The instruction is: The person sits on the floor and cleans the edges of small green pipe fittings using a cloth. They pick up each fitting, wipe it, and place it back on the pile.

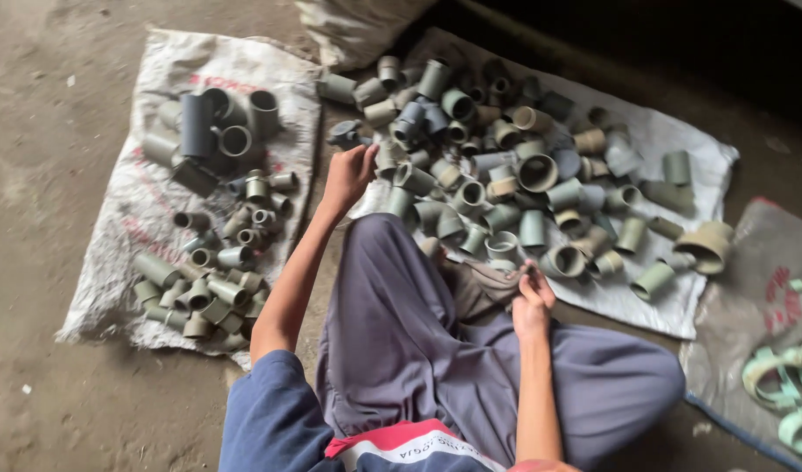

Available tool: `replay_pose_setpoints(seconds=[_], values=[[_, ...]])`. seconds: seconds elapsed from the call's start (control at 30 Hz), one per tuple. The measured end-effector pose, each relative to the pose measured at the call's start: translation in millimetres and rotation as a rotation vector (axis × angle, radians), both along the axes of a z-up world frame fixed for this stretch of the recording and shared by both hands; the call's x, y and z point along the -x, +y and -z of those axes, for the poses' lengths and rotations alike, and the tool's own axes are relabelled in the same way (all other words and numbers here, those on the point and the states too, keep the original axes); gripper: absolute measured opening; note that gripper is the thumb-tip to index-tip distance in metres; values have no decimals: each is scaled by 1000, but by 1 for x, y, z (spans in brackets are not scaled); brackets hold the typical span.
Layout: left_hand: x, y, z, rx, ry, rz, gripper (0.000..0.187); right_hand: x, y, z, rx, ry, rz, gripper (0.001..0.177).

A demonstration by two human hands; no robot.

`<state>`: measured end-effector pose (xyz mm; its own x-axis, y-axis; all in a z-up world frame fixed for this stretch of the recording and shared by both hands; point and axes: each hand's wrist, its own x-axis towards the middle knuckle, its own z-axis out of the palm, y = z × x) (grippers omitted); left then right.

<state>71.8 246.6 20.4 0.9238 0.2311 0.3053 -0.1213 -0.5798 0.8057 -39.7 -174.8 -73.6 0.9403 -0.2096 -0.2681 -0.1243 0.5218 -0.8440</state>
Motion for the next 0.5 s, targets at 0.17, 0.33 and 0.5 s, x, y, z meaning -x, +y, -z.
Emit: replay_pose_setpoints(seconds=[0.17,0.33,0.5], values=[[-38,-60,-5,-45,167,421,20,-3,-38,5,171,-56,-23,31],[-66,-118,13,-108,300,769,47,-22,-56,-64,303,-200,-94,23],[-73,-150,80,-450,362,807,60,-40,-68,-6,418,-51,-51,18]])
